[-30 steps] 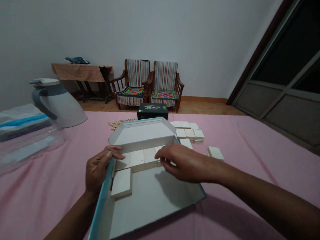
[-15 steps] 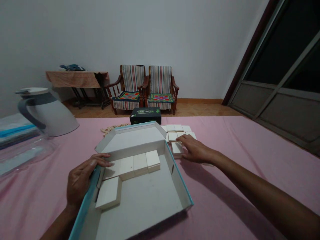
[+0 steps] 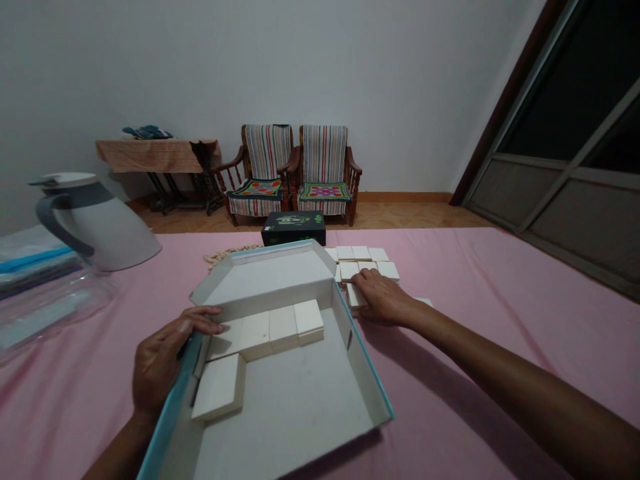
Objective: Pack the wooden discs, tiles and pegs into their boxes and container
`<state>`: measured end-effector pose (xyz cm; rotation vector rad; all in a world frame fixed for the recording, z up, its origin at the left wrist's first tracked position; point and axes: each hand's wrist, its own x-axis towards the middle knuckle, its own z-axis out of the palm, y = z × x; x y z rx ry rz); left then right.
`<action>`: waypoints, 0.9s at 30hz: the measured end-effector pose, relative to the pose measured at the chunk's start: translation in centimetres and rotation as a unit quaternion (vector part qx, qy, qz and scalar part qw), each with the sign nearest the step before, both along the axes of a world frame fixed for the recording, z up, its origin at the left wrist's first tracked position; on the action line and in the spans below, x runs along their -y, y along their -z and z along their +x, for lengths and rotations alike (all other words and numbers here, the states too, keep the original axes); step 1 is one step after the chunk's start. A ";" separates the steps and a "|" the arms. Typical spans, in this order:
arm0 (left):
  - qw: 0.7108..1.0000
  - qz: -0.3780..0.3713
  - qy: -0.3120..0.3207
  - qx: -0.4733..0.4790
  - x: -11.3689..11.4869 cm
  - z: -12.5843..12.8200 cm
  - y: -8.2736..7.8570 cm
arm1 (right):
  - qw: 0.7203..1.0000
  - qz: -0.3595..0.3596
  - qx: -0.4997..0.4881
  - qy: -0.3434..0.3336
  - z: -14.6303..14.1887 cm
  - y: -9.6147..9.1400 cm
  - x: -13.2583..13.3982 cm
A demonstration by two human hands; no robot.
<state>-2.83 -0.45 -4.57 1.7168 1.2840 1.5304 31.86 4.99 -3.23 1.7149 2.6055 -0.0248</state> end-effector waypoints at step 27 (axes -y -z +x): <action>0.999 -0.003 0.007 0.034 -0.1 0.0 0.4 | 0.998 -0.050 0.048 0.004 -1.2 0.9 -0.4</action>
